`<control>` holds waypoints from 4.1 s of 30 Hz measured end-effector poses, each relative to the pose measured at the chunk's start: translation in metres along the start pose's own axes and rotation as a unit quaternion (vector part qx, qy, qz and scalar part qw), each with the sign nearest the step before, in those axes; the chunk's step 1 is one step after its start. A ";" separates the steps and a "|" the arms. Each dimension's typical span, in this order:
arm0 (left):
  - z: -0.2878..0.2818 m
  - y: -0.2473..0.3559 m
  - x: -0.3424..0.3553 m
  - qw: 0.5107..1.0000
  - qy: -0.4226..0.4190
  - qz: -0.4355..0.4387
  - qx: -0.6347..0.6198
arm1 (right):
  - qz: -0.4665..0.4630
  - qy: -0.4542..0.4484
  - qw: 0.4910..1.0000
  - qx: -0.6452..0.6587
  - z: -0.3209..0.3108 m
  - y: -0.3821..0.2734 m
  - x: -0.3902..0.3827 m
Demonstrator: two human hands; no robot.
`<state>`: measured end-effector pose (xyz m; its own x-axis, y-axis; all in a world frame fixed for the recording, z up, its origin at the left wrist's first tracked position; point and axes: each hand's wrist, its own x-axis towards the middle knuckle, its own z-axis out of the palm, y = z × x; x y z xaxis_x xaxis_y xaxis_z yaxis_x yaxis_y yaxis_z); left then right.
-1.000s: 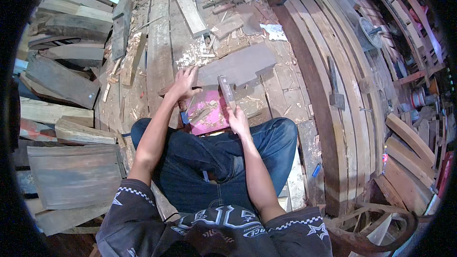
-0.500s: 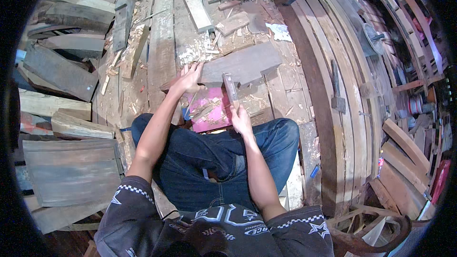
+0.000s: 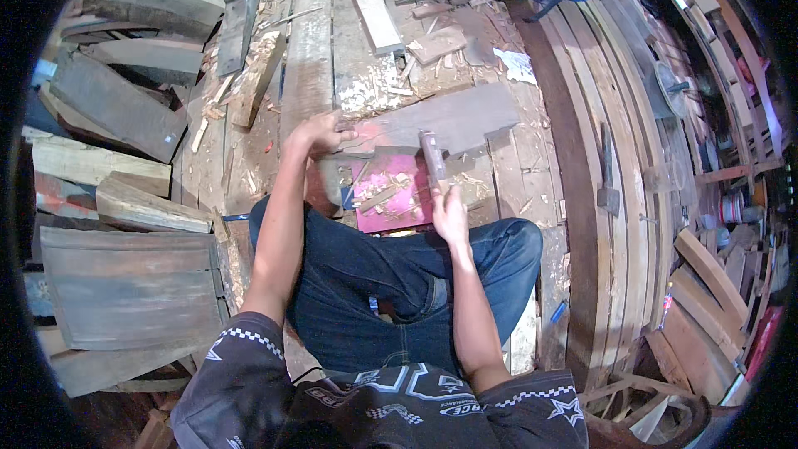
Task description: Chisel or carve a piece of wood using a hammer and a scraper.
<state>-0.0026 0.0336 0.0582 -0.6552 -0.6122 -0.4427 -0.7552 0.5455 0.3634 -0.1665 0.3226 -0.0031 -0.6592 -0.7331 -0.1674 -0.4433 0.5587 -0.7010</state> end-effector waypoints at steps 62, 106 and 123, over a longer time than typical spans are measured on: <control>0.069 0.049 0.034 0.997 0.046 0.046 0.046 | 0.055 0.097 0.993 0.050 -0.006 0.064 0.057; 0.078 0.045 0.045 0.990 0.113 0.047 0.063 | 0.037 0.116 0.992 0.035 0.003 0.079 0.065; 0.078 0.051 0.055 0.988 0.133 0.067 0.033 | -0.008 0.126 0.992 0.025 -0.028 0.032 0.047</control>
<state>-0.0753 0.0728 -0.0118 -0.7378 -0.6560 -0.1591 -0.6639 0.6628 0.3464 -0.2282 0.3170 -0.0136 -0.7863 -0.6176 0.0178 -0.4281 0.5238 -0.7364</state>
